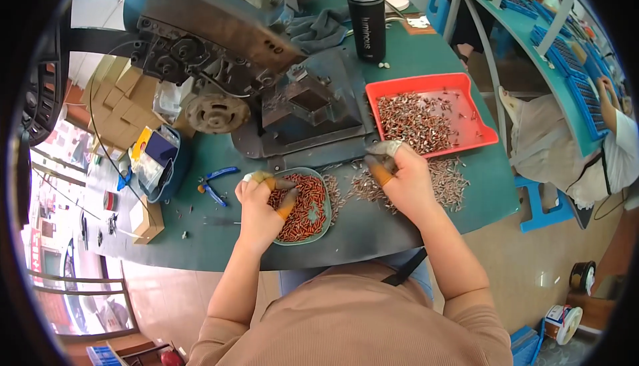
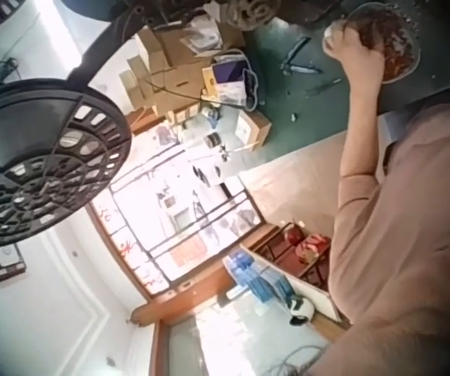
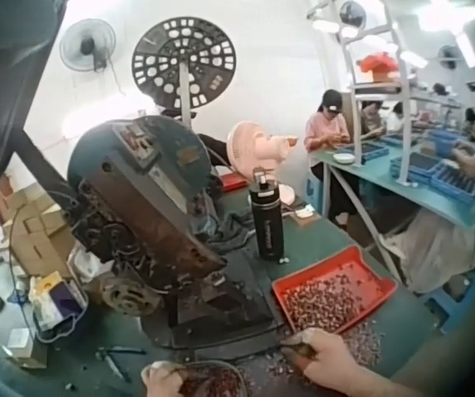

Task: The person inserts small metal components into a pressing machine by hand for assembly.

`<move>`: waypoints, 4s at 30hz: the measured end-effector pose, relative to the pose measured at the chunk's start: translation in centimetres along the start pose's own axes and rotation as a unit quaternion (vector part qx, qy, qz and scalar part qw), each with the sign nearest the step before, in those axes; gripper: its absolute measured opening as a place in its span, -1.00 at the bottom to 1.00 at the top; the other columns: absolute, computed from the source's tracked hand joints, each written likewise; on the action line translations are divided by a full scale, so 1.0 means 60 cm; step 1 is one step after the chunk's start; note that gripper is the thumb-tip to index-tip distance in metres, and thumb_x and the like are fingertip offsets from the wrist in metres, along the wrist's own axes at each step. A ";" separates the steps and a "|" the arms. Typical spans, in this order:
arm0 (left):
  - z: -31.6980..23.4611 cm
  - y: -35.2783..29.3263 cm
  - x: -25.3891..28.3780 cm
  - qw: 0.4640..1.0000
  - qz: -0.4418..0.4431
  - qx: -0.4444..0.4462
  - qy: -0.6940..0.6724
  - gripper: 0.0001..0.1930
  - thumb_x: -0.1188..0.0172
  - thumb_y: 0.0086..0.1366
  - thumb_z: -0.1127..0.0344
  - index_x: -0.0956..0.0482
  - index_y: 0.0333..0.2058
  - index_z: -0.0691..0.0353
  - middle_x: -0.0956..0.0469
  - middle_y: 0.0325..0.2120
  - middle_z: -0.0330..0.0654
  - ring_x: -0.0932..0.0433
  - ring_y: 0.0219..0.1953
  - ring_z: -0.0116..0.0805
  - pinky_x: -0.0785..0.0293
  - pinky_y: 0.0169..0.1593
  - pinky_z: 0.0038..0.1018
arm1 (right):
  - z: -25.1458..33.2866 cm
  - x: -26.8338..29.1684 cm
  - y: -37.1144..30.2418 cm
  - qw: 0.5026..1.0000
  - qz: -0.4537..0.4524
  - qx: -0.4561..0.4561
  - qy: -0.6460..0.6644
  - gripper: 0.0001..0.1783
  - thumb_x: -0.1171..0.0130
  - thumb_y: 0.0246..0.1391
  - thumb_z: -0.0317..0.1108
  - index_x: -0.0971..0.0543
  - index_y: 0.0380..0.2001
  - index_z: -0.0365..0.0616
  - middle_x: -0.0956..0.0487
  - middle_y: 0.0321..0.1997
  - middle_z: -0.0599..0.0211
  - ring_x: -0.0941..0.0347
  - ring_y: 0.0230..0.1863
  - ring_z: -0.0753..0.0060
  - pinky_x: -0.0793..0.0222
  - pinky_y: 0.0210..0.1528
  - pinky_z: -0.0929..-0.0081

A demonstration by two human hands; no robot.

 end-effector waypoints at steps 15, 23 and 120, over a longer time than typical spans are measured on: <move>0.008 -0.034 0.023 0.992 -0.006 0.028 -0.120 -0.75 -0.37 -0.02 0.46 -0.62 -0.31 0.08 -0.53 -0.30 -0.28 -0.41 -0.15 -0.28 -0.12 0.08 -0.35 | 0.029 -0.220 -0.052 0.912 0.267 -0.181 0.255 -0.85 -0.26 0.12 -0.40 -0.59 -0.27 -0.23 -0.61 -0.41 0.41 -0.45 -0.44 0.69 -0.40 -0.39 0.63; 0.022 -0.028 -0.002 0.962 0.000 0.099 -0.256 -0.77 -0.39 -0.01 0.52 -0.61 -0.33 0.18 -0.50 -0.31 -0.24 -0.41 -0.16 -0.26 -0.31 -0.01 -0.42 | 0.031 -0.202 -0.044 0.905 0.236 -0.182 0.304 -0.93 -0.24 0.11 -0.49 -0.60 -0.30 -0.22 -0.57 -0.42 0.49 -0.45 -0.45 0.72 -0.39 -0.41 0.68; -0.067 0.157 0.019 0.899 -0.324 -0.256 0.146 -0.76 -0.41 -0.13 0.31 -0.54 -0.44 0.03 -0.46 -0.27 -0.28 -0.39 -0.15 -0.18 -0.28 -0.10 -0.23 | 0.058 -0.125 0.189 0.961 0.050 -0.119 0.246 -0.93 -0.10 0.22 -0.41 -0.49 -0.34 -0.15 -0.47 -0.54 0.53 -0.28 -0.61 0.74 -0.13 -0.58 0.72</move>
Point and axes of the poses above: each hand's wrist, its own y-axis towards the middle knuckle, its own x-axis out of the back of the hand, z = x × y, the point moved 10 cm from there along y, towards the middle knuckle
